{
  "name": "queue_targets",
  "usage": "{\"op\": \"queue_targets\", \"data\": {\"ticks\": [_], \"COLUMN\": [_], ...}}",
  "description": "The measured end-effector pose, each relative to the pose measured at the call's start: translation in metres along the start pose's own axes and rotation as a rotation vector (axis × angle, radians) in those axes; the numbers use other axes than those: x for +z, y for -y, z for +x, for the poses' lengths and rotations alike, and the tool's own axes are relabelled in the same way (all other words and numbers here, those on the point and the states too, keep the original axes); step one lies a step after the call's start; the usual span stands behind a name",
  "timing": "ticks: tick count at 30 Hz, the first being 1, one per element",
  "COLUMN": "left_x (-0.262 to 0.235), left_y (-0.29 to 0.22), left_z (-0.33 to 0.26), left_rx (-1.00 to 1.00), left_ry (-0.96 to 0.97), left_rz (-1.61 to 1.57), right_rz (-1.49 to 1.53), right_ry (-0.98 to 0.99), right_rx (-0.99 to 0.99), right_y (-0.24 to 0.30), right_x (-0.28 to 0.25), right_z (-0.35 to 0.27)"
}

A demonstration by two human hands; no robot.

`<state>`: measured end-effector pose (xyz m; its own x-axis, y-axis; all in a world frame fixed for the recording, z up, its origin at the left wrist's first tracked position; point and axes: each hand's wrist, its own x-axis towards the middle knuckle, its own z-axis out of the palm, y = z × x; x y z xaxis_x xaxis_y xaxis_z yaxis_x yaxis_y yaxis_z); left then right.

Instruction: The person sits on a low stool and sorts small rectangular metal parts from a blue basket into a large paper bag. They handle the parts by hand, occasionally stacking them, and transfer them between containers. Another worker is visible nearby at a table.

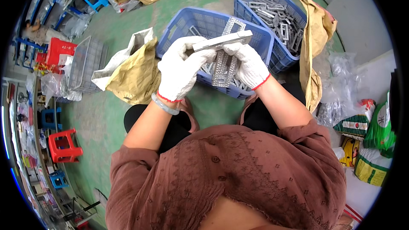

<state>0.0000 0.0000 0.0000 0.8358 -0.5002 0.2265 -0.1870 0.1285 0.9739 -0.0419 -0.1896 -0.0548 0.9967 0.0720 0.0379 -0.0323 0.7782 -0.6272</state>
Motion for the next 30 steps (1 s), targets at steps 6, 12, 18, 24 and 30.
{"op": "queue_targets", "data": {"ticks": [6, 12, 18, 24, 30], "left_x": [-0.002, -0.015, -0.021, -0.037, -0.102], "left_y": [-0.013, 0.014, 0.023, 0.008, -0.017], "left_z": [0.011, 0.014, 0.013, 0.018, 0.030], "left_rx": [-0.312, -0.742, -0.883, -0.841, -0.532], "left_ry": [0.041, 0.136, 0.226, 0.026, -0.241], "left_rz": [-0.093, -0.932, -1.191, -1.042, -0.932], "right_rz": [0.043, 0.072, 0.050, -0.044, 0.004], "right_ry": [-0.072, -0.055, -0.044, -0.016, -0.006], "right_rx": [0.045, 0.064, 0.084, 0.167, 0.252], "right_y": [0.004, 0.003, 0.006, 0.005, -0.007], "right_x": [0.011, 0.014, 0.019, 0.016, 0.007], "right_z": [-0.002, -0.003, -0.006, -0.006, -0.003]}}
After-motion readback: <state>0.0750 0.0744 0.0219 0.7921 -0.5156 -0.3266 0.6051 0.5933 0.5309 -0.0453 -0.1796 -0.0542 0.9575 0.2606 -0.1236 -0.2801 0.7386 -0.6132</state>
